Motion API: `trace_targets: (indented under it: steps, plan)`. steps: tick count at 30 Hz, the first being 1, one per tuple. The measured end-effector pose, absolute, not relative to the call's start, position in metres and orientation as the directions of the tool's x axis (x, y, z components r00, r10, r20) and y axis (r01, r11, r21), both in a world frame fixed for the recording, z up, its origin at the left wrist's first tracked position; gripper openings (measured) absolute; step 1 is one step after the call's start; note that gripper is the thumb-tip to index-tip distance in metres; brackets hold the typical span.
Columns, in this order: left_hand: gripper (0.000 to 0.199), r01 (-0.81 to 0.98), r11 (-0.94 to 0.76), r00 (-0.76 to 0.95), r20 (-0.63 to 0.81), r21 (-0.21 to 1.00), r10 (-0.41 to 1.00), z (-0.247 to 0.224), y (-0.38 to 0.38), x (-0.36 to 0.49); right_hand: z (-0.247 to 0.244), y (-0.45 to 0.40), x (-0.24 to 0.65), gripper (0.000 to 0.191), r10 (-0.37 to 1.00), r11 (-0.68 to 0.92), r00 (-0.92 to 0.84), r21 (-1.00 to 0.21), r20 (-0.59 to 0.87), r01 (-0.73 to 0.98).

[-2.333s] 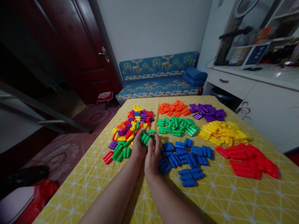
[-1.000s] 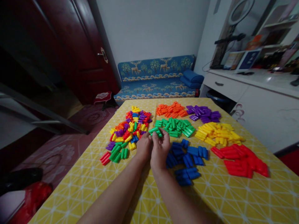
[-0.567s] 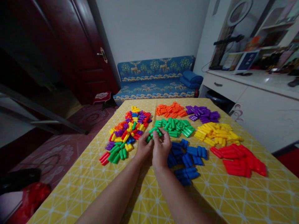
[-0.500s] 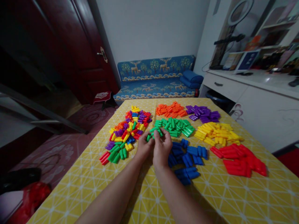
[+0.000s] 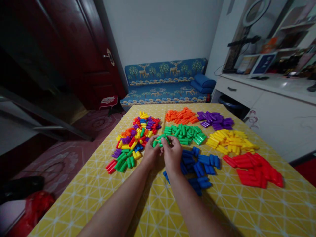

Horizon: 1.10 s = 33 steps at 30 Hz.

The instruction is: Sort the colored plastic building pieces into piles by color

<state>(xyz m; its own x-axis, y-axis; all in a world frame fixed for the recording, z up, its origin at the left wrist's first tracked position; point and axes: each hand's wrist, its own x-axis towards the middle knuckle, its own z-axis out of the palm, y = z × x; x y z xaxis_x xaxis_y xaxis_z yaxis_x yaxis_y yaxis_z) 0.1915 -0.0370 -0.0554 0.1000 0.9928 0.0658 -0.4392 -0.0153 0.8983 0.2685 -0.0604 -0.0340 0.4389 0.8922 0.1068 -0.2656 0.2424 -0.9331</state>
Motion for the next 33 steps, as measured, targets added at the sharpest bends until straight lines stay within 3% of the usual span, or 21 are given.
trace_targets:
  steps: [7,13,22,28,33]
  plan:
    - [0.04,-0.495,0.061,0.224,0.059,0.867,0.973,-0.061,-0.035,0.19,-0.03,-0.059,0.273,0.044,0.858,0.294,0.506,-0.893,0.089,-0.341]
    - [0.038,-0.505,0.013,0.128,0.06,0.863,0.99,-0.061,-0.033,0.19,-0.035,-0.059,0.271,0.044,0.901,0.234,0.424,-0.922,0.087,-0.309]
    - [0.047,-0.527,0.121,0.126,-0.064,0.841,0.99,-0.062,-0.028,0.189,-0.004,-0.026,0.359,0.04,0.689,0.372,0.699,-0.922,0.194,-0.112]
    - [0.047,-0.539,0.157,0.145,-0.092,0.828,0.985,-0.061,-0.024,0.192,-0.023,0.026,0.435,0.026,0.807,-0.053,0.59,-0.998,-0.035,0.013]
    - [0.044,-0.552,0.163,0.143,-0.1,0.818,0.985,-0.063,-0.023,0.193,-0.032,0.042,0.448,0.026,0.835,-0.088,0.548,-0.994,-0.041,0.061]
